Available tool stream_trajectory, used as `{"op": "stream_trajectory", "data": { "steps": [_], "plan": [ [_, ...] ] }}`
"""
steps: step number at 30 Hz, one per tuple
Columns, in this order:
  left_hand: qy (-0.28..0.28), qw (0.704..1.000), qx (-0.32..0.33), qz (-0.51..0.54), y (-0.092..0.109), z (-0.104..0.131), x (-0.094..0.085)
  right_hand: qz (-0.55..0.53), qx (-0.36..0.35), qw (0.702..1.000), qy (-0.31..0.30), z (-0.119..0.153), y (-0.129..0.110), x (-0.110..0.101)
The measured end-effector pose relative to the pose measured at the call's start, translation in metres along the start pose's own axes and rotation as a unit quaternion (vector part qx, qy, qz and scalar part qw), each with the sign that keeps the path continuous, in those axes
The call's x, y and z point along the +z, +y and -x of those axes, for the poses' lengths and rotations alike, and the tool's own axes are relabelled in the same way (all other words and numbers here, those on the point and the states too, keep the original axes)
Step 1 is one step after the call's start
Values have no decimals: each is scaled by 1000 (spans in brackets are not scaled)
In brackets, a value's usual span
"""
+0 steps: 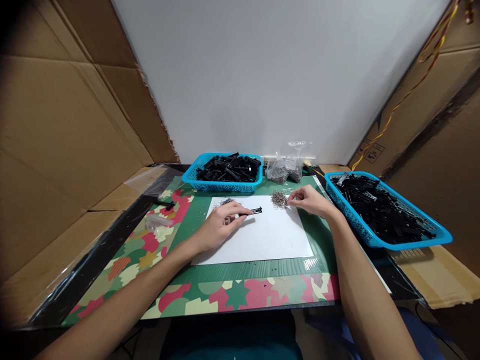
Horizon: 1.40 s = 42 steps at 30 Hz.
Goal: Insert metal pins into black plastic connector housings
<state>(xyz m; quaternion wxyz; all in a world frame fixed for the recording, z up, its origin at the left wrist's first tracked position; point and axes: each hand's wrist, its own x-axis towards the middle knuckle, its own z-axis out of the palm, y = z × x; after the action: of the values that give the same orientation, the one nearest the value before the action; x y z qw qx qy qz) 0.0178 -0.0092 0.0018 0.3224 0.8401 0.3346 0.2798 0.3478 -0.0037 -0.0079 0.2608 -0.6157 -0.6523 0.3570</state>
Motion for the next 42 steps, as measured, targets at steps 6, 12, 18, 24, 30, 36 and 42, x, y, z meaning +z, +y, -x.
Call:
{"op": "stream_trajectory", "data": {
  "steps": [6,12,18,24,30,36,42],
  "plan": [
    [-7,1000,-6,-3,2,0,-1,60,-38,997,-2,-5,-1,3],
    [-9,1000,-6,-1,-1,-1,1,56,-28,998,-12,-5,4,0],
    [-5,1000,-10,-7,-4,-4,0,57,7,998,-5,0,5,-9],
    [17,1000,-1,-2,-6,-4,-2,47,30,998,0,1,8,-11],
    [6,1000,6,-5,-7,-3,0,49,18,999,-2,0,12,-11],
    [-3,1000,-5,-11,-5,-3,-1,63,-33,997,-2,0,12,-13],
    [-7,1000,3,-15,-5,-2,0,53,-71,995,44,0,6,-13]
  ]
}}
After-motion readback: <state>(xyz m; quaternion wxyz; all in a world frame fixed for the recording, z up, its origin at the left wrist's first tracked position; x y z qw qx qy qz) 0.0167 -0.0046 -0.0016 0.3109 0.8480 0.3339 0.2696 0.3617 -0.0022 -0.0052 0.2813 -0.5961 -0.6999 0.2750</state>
